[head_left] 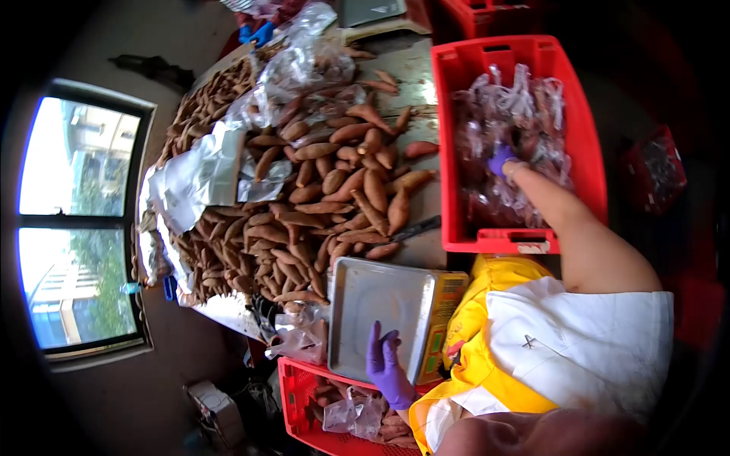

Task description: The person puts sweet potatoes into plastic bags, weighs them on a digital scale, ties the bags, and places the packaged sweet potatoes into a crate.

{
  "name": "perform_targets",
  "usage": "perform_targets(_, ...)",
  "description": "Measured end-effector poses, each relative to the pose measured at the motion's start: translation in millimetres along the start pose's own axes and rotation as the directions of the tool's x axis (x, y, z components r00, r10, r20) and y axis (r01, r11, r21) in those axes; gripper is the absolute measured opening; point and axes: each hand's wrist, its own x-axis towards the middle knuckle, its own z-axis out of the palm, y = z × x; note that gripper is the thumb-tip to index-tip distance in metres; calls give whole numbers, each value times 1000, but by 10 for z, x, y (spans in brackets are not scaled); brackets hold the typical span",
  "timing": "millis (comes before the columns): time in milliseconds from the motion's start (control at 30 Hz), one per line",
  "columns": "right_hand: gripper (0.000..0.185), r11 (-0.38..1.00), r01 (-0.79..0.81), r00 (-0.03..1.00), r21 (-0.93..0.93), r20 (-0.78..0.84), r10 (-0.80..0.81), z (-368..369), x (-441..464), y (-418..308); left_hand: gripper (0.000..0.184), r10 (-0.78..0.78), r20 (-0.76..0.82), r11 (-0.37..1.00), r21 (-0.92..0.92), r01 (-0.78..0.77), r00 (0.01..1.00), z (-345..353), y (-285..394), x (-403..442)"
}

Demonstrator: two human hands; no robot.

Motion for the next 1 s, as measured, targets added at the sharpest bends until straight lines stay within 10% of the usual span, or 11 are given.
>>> perform_targets(67, 55, 922, 366, 757, -127, 616, -216, -522, 501, -24, 37, -59, -16, 997, -47, 58, 998, -65, -50, 26)
perform_targets(133, 52, 783, 620, 494, -42, 797, -349, -1080, 1051, -554, 36, -115, -54, 991, -72, 111, 992, -198, -242, 53)
perform_targets(333, 85, 488, 350, 772, 800, 49, -634, -2370, 1715, -3479, 34, -188, -177, 978, -120, 169, 966, -232, -178, 145)
perform_targets(500, 122, 745, 400, 913, 535, -300, -275, -2114, 2039, -5488, 38, -225, -251, 974, -70, 214, 941, -215, -160, -23)
perform_targets(533, 118, 767, 443, 879, 465, -394, -269, -1956, 2156, -5642, 39, -174, -225, 985, -26, 172, 959, -330, -343, -139)
perform_targets(567, 85, 789, 275, 949, 549, -22, -316, -2133, 2253, -5709, 39, -176, -248, 984, -29, 174, 953, -441, -472, -256)
perform_targets(633, 44, 720, 609, 785, 333, -120, -608, -1857, 2539, -5982, 39, -190, -194, 979, -107, 172, 962, -637, -705, -415)
perform_targets(700, 30, 328, 269, 920, 906, -140, -367, -2323, 2335, -5951, 39, -171, -266, 979, -154, 133, 949, -679, -857, -539)
perform_targets(867, 28, -133, 690, 543, 711, -631, -554, -3598, 1835, -5815, 34, -188, -458, 973, -210, 100, 868, -607, -632, -469)
perform_targets(933, 32, -476, 635, 212, 608, -730, -650, -4090, 1710, -5833, 34, -104, -475, 988, -151, 36, 874, -673, -541, -353)
perform_targets(1000, 27, -481, 78, 228, 873, -485, -844, -4729, 1103, -5482, 36, 38, -480, 993, -80, -87, 876, -738, -366, -199)
